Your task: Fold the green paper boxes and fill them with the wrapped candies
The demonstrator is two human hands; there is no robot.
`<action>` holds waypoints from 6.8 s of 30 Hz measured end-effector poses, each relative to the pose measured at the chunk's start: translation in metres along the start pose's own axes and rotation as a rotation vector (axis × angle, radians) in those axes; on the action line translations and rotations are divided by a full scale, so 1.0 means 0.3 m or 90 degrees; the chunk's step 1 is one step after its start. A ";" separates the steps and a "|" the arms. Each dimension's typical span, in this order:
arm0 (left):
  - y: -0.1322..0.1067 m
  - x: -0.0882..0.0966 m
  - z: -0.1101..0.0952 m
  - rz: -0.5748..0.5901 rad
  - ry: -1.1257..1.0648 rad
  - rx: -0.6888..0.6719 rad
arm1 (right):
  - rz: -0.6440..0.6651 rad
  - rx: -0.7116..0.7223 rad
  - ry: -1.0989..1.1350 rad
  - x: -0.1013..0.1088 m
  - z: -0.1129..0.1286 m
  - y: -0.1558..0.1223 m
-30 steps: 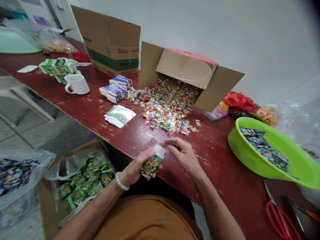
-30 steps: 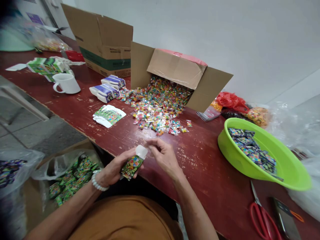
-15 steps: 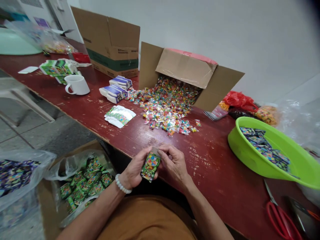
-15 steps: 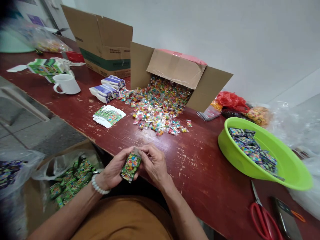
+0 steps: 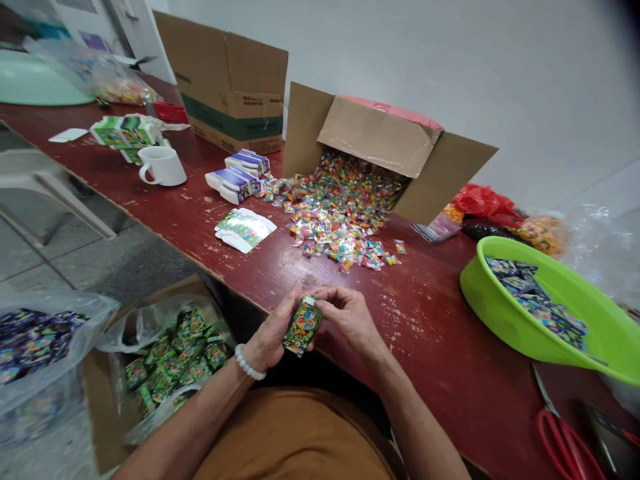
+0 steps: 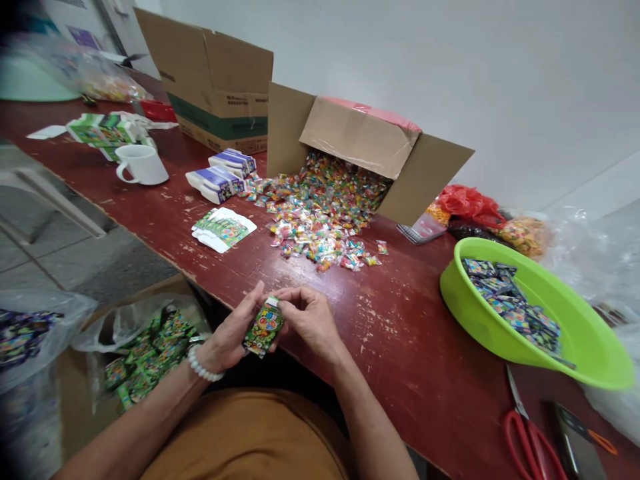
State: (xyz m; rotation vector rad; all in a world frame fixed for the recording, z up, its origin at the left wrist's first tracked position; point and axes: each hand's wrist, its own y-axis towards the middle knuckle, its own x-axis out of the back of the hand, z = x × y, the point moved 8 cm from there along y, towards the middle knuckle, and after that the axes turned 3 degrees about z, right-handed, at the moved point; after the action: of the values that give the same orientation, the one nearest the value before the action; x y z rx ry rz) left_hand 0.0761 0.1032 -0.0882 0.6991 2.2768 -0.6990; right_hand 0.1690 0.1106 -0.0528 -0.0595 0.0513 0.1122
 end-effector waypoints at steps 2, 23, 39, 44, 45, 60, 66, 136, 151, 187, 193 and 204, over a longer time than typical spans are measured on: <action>0.000 0.009 -0.003 0.003 0.004 -0.004 | 0.001 0.007 0.001 0.000 0.007 -0.002; 0.004 0.089 0.061 -0.053 -0.229 0.017 | 0.082 0.346 -0.522 -0.164 0.015 -0.074; -0.306 0.462 -0.508 -0.683 1.121 -0.295 | 0.044 0.253 -0.555 -0.088 -0.142 0.008; 0.026 0.368 -0.614 -0.715 1.314 -0.196 | 0.039 0.271 -0.560 -0.112 -0.138 -0.006; 0.065 0.369 -0.627 -0.709 1.322 -0.190 | 0.036 0.266 -0.551 -0.110 -0.138 -0.006; 0.121 0.385 -0.686 -0.640 1.275 -0.129 | 0.027 0.252 -0.518 -0.111 -0.092 0.005; 0.090 0.362 -0.695 -0.576 1.106 -0.204 | 0.021 0.256 -0.427 -0.103 -0.090 0.005; -0.029 -0.025 -0.063 0.021 0.174 -0.068 | -0.092 0.185 -0.115 0.089 0.053 -0.036; 0.002 -0.015 -0.033 -0.007 0.202 -0.042 | -0.052 0.012 -0.015 0.050 0.041 0.011; -0.030 0.153 -0.178 -0.156 0.244 -0.138 | -0.272 0.112 -0.489 0.368 -0.064 0.251; -0.012 0.194 -0.240 -0.205 0.161 -0.197 | -0.215 0.070 -0.265 0.278 -0.019 0.123; -0.023 0.129 -0.128 -0.061 0.063 -0.099 | -0.183 0.051 -0.080 0.137 0.018 0.033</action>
State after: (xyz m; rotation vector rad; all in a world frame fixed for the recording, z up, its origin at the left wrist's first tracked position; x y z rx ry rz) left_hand 0.0305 0.1341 -0.0886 0.5656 2.4374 -0.5337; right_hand 0.2090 0.1252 -0.0502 0.0200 -0.0790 -0.1732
